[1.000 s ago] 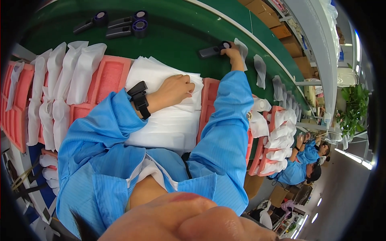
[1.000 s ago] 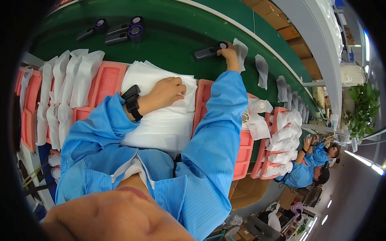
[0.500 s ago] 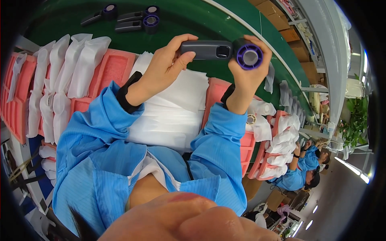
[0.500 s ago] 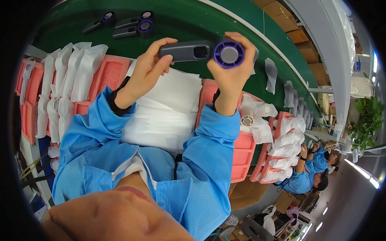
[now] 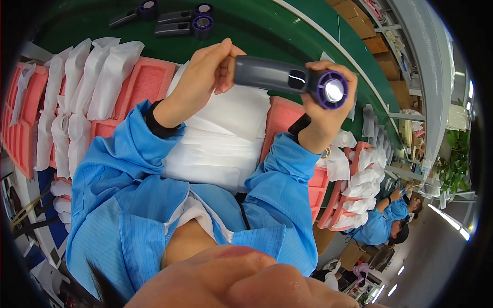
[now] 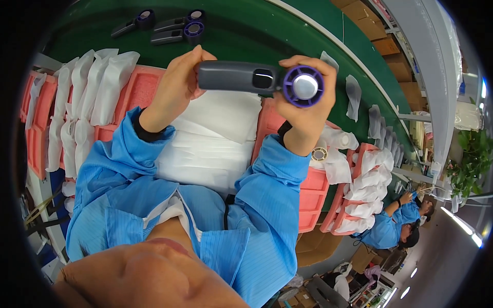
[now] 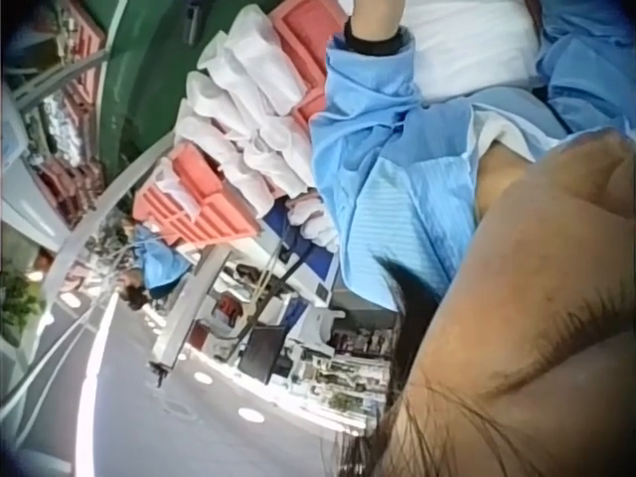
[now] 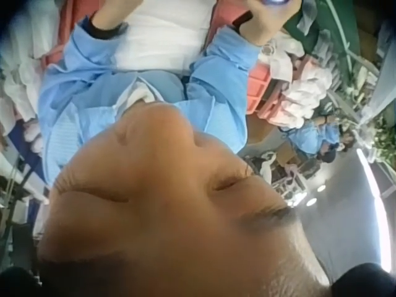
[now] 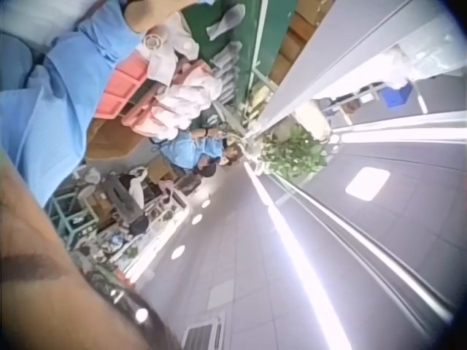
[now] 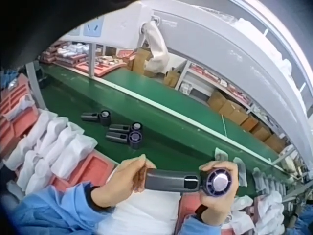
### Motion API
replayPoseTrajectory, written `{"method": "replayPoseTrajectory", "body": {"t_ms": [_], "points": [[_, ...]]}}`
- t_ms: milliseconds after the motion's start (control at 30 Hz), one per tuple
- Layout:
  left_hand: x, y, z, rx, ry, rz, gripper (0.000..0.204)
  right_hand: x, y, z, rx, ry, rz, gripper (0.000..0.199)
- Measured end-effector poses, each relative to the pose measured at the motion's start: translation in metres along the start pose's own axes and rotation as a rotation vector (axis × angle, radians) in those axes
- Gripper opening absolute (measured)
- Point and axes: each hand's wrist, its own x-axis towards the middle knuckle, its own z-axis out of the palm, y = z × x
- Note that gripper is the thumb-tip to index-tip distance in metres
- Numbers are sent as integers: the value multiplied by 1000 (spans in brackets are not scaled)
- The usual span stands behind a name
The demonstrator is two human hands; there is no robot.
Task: The person wraps hair dryers by hand by sliding each one into a plastic sleeve and tucking the excess material into the nozzle. The wrapped hair dryers are then placed into slots on a pink tray.
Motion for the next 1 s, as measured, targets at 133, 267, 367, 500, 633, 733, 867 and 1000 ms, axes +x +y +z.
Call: {"method": "replayPoseTrajectory", "body": {"t_ms": [133, 267, 367, 500, 633, 733, 867, 1000], "points": [[11, -33, -1, 192, -102, 176, 16, 0, 4, -5, 16, 112, 5, 56], [6, -77, 10, 963, -260, 452, 21, 2, 2, -1, -71, 192, 44, 54], [-4, -92, 16, 1194, -403, 290, 31, 1, 1, 1, -92, 203, 50, 53], [-14, -91, 28, 1303, -252, 209, 38, 1, 1, -1, -152, 194, 47, 53], [-18, -76, 34, 1434, -274, 114, 40, 0, -2, 0, -138, 132, -71, 49], [-11, -68, 55, 1333, -404, 244, 42, -3, -9, 0, -96, 70, -146, 50], [-4, -94, 56, 1298, -461, 293, 35, -4, -10, 6, -58, 11, -150, 51], [-1, -105, 47, 1199, -426, 230, 29, -3, -11, 6, -80, 9, -148, 51]]}}
